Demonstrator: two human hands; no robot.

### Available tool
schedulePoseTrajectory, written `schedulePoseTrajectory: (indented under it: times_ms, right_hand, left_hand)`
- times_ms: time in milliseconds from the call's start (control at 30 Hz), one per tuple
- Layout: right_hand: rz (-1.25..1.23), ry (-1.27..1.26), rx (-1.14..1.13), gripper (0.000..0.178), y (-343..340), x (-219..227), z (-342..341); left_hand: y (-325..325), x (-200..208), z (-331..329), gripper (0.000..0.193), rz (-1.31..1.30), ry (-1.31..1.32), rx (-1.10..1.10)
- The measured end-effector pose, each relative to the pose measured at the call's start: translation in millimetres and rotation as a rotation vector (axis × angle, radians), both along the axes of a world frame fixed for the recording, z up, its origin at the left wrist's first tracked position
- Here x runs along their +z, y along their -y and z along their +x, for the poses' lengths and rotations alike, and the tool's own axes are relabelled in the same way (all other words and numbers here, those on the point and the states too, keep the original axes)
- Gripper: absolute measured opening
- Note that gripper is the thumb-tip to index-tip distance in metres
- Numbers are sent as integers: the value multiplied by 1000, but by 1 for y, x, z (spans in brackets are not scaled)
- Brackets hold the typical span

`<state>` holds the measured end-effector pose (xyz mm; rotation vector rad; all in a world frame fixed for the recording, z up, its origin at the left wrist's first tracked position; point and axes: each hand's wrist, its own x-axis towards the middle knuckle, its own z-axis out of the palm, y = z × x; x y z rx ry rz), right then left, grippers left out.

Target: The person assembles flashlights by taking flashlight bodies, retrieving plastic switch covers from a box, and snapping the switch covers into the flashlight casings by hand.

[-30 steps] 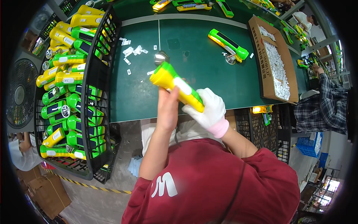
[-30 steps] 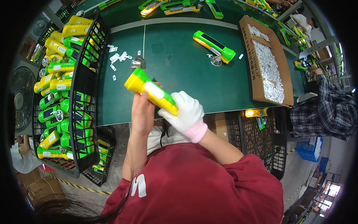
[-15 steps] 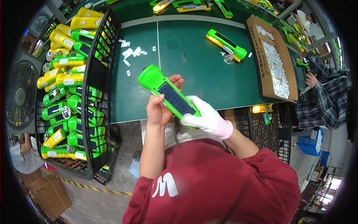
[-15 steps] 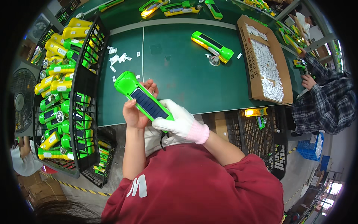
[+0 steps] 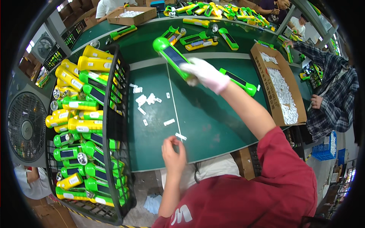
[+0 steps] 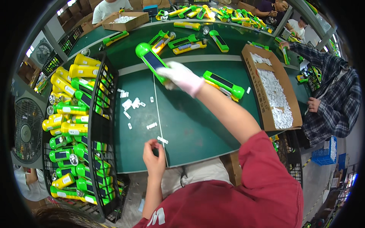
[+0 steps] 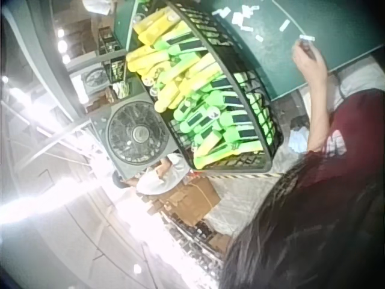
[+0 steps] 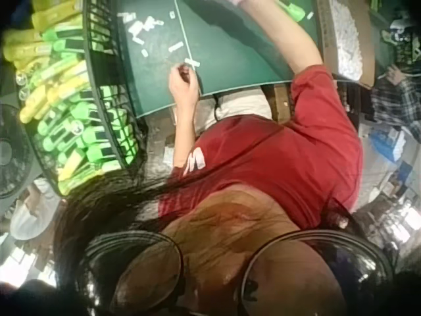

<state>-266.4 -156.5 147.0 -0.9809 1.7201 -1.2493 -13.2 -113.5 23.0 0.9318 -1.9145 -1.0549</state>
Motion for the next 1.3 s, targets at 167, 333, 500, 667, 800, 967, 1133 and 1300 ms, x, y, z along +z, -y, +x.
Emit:
schedulePoseTrajectory:
  times_ms: [167,333,500,667,800,967,1133,1300]
  right_hand:
    - [-165,-32,-64,46,147,-14,-35]
    - [-87,132,-215,41,257,-72,-51]
    - [6,36,-373,39,279,-110,-58]
    - [196,-1119,-129,34,272,-103,-79]
    - [512,-1493,-272,23,249,-50,-116]
    - [647,-1820,265,71,250,-65,-183]
    - [498,-1893,520,68,265,-71,-206]
    - [573,-1769,521,62,262,-41,-193]
  left_hand:
    - [-1,3,-2,13,23,50,20]
    - [2,8,-2,14,-14,119,-16]
    - [7,7,-3,14,-25,83,-40]
    - [11,2,0,18,-11,100,-64]
    - [10,0,0,23,-10,148,-103]
    - [7,-1,-3,26,-73,142,-64]
    - [5,-6,-3,25,-52,135,-30]
    - [4,-1,-6,26,-41,148,-5]
